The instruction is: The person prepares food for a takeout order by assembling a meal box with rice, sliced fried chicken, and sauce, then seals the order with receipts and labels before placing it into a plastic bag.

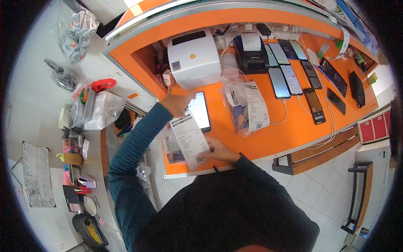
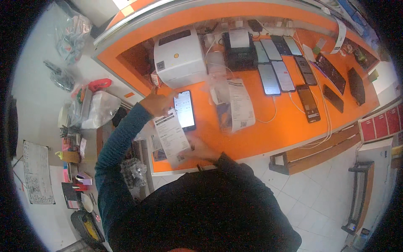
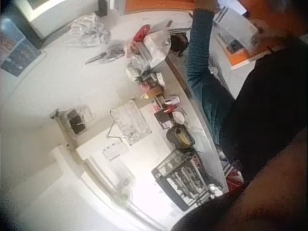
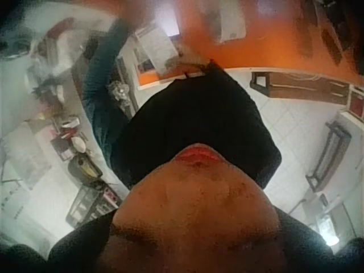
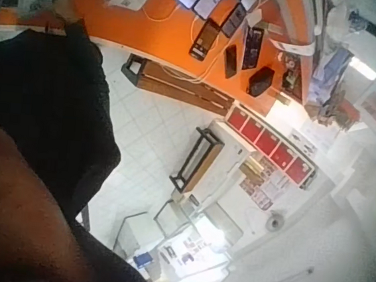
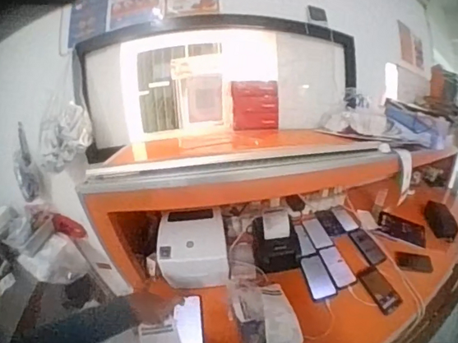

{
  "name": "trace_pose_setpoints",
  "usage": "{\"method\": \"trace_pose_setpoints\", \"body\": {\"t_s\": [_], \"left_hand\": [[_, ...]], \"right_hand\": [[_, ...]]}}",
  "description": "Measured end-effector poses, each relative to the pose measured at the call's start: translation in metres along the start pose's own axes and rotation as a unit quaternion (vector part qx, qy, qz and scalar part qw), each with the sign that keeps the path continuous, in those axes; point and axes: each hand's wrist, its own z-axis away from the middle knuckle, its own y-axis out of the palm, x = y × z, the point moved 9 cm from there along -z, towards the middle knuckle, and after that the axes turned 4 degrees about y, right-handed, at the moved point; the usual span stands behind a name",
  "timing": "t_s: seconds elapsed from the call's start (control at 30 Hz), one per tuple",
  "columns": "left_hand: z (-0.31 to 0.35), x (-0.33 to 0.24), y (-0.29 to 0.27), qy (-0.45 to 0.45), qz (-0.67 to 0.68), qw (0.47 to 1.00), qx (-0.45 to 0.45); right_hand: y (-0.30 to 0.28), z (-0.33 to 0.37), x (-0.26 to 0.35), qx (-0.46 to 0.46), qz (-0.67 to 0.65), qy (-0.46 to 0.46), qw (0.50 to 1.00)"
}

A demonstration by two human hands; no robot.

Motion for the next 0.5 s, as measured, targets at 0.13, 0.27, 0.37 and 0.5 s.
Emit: {"method": "trace_pose_setpoints", "body": {"t_s": [0.13,0.27,0.37,0.5], "left_hand": [[-0.003,0.009,0.015,0.117,-0.107,0.979,-0.125],[0.006,0.025,0.006,0.014,-0.057,0.991,-0.123],[0.017,0.085,0.045,-0.107,0.179,0.967,-0.149],[0.094,0.068,0.009,-0.026,0.086,0.838,-0.539]], "right_hand": [[0.012,0.002,-0.042,0.000,-0.066,0.057,0.996],[0.013,0.008,-0.036,0.023,-0.027,0.072,0.997],[0.011,0.019,-0.049,0.008,0.053,0.144,0.988],[0.031,0.029,-0.067,0.069,-0.108,0.216,0.968]]}}
